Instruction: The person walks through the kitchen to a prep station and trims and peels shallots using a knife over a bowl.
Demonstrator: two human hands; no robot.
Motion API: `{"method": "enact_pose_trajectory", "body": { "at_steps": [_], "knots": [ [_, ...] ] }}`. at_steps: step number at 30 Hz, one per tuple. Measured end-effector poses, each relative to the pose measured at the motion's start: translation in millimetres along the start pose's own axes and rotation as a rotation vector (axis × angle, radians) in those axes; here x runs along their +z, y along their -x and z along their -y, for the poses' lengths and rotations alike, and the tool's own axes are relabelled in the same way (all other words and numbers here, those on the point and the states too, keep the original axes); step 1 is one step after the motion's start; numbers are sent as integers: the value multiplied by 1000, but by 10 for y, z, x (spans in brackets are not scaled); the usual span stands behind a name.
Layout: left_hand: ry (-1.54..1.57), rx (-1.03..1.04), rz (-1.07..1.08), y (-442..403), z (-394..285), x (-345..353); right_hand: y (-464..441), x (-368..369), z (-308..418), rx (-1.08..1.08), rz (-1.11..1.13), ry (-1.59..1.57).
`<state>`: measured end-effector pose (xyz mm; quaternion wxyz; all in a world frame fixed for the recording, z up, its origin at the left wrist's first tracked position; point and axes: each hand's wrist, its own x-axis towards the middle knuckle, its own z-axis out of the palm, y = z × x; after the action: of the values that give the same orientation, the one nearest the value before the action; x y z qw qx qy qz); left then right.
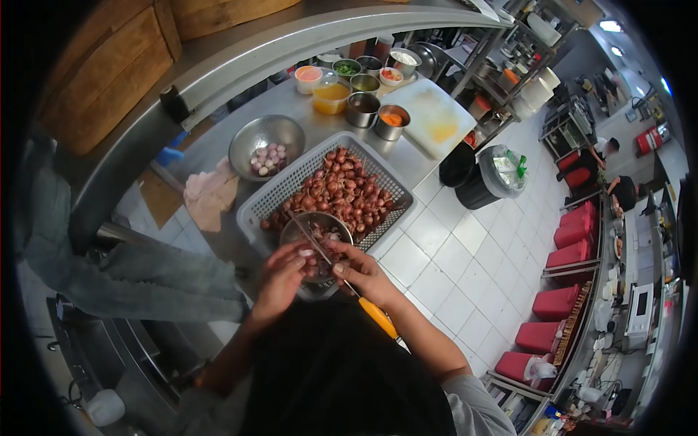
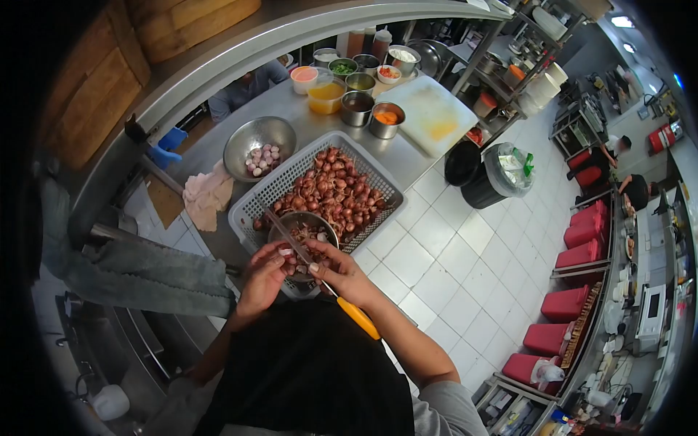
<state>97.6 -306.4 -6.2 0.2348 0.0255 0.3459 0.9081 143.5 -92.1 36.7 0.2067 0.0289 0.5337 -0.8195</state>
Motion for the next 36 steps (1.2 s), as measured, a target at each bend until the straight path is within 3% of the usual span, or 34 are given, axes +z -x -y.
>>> {"method": "enact_pose_trajectory", "body": {
  "at_steps": [5,11,23,26,36],
  "knots": [
    [-104,5,-82,28,-1,58,79,165,52,-113,-8,233],
    [-347,80,-1,14,-38,-2,83,182,78,-107,41,274],
    [-207,93,-67,45,-6,82,66,135,81,-79,53,233],
    [-175,-30,-43,68,-87,125,38,126,75,-64,15,80],
    [-274,78,-41,60,-69,145,85,238,164,-81,64,190]
  ]
}}
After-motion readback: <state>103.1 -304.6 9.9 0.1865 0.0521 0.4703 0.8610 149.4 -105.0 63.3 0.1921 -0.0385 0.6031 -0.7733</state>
